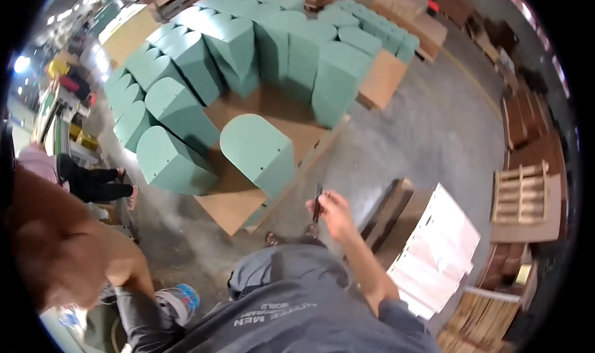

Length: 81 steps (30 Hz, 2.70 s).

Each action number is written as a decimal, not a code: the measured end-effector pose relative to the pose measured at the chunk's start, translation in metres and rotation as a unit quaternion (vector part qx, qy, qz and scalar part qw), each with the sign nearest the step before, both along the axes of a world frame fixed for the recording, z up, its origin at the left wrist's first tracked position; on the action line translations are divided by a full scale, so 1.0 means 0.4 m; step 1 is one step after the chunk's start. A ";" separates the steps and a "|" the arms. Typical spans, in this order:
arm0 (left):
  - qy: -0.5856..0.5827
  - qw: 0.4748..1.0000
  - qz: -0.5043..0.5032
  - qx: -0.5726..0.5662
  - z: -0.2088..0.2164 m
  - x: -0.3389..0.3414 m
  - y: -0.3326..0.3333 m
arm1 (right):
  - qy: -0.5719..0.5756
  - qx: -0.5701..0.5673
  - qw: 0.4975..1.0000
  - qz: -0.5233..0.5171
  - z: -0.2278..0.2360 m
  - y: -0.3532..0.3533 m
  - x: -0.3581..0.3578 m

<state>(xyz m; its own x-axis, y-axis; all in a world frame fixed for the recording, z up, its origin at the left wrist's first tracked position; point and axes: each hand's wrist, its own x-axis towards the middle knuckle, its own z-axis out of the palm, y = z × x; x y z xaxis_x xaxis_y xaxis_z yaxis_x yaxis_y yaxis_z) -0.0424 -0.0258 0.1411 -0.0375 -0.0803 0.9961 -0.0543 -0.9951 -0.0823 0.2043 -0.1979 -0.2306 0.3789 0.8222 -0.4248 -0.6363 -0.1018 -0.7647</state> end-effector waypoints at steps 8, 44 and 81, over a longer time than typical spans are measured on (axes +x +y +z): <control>0.346 0.865 0.216 -0.293 -0.555 0.109 0.116 | 0.007 -0.016 1.000 -0.008 -0.070 -0.010 0.039; 0.705 0.689 0.056 -0.161 -0.786 0.434 0.368 | -0.041 -0.162 0.972 -0.168 -0.529 0.150 0.051; 0.802 0.564 0.039 -0.194 -0.875 0.437 0.385 | 0.068 -0.217 0.936 -0.267 -0.935 0.358 -0.044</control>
<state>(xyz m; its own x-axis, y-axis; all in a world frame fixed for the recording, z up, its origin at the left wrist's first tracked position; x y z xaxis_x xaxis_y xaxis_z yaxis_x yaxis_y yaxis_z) 0.1323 0.1280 -0.2089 0.9248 0.2158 -0.3135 0.2958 -0.9258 0.2354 0.1867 -0.0547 -0.6046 0.6050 0.2697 -0.7492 -0.7736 -0.0235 -0.6332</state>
